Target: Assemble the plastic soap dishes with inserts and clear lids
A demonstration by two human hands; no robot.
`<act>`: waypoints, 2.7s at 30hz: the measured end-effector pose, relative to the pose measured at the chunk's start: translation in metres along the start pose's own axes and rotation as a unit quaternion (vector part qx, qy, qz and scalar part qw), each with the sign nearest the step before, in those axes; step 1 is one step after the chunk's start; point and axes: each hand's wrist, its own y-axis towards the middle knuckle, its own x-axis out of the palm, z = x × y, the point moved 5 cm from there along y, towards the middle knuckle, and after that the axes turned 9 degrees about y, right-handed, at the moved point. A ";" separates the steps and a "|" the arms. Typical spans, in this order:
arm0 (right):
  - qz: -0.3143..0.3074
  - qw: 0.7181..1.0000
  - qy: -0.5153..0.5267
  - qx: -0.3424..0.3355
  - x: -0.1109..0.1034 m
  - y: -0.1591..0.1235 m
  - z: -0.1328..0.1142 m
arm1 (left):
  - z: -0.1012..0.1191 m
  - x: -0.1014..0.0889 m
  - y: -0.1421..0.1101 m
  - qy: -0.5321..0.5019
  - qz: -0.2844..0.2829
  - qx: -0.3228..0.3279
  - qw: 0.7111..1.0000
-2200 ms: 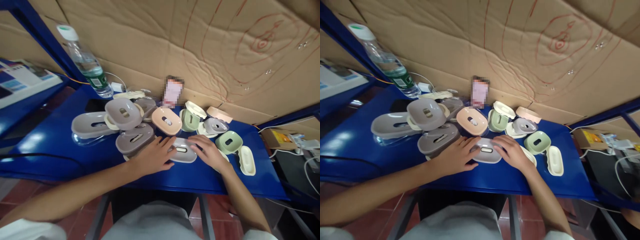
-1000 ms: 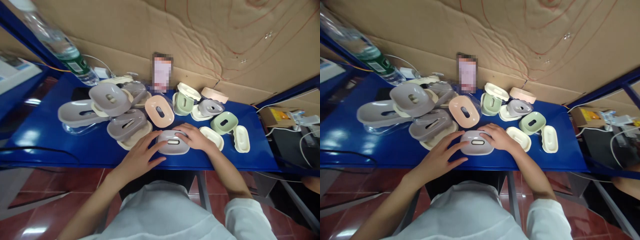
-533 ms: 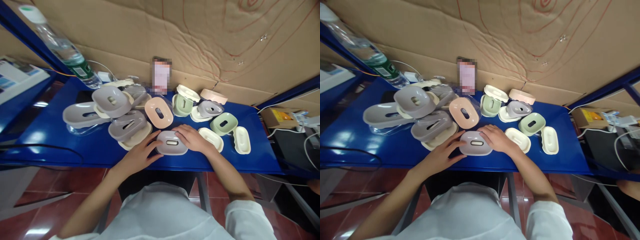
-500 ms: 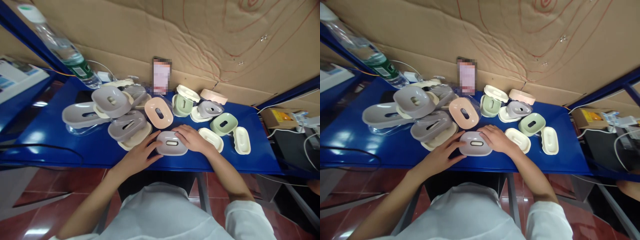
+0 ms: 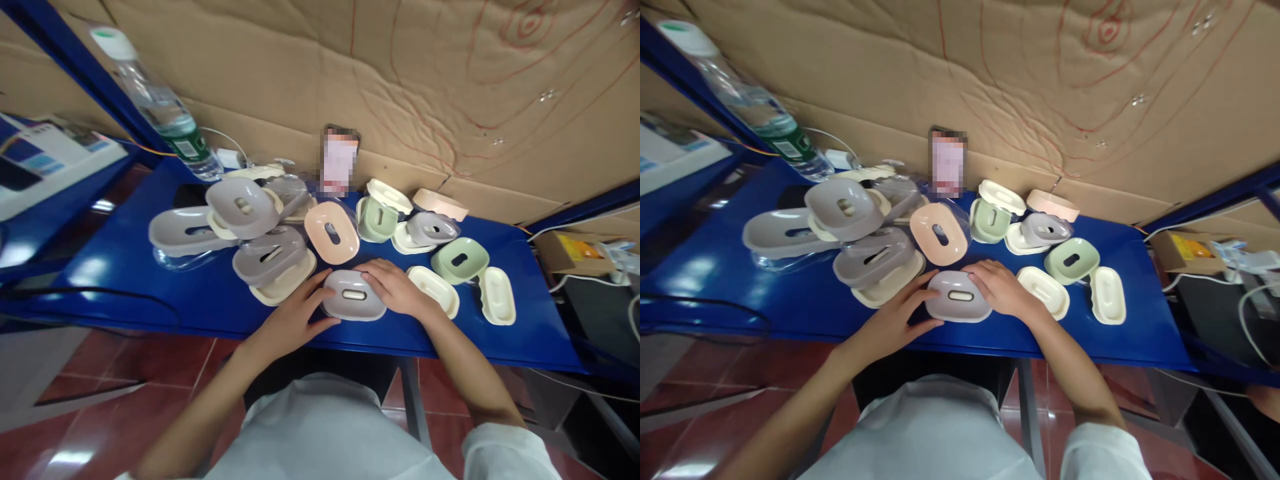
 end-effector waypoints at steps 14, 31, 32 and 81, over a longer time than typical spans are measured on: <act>0.106 0.991 -0.038 -0.073 -0.009 -0.004 -0.009 | 0.005 -0.003 -0.004 0.046 0.045 0.021 0.998; 0.065 0.996 -0.025 -0.053 -0.011 0.002 -0.013 | 0.006 -0.004 -0.002 0.050 0.046 0.040 0.997; 0.067 0.996 -0.025 -0.057 -0.011 0.002 -0.013 | 0.006 -0.005 -0.002 0.055 0.047 0.042 0.996; 0.006 0.986 -0.150 0.072 -0.040 0.094 0.007 | 0.009 -0.011 0.000 0.028 0.016 0.049 0.998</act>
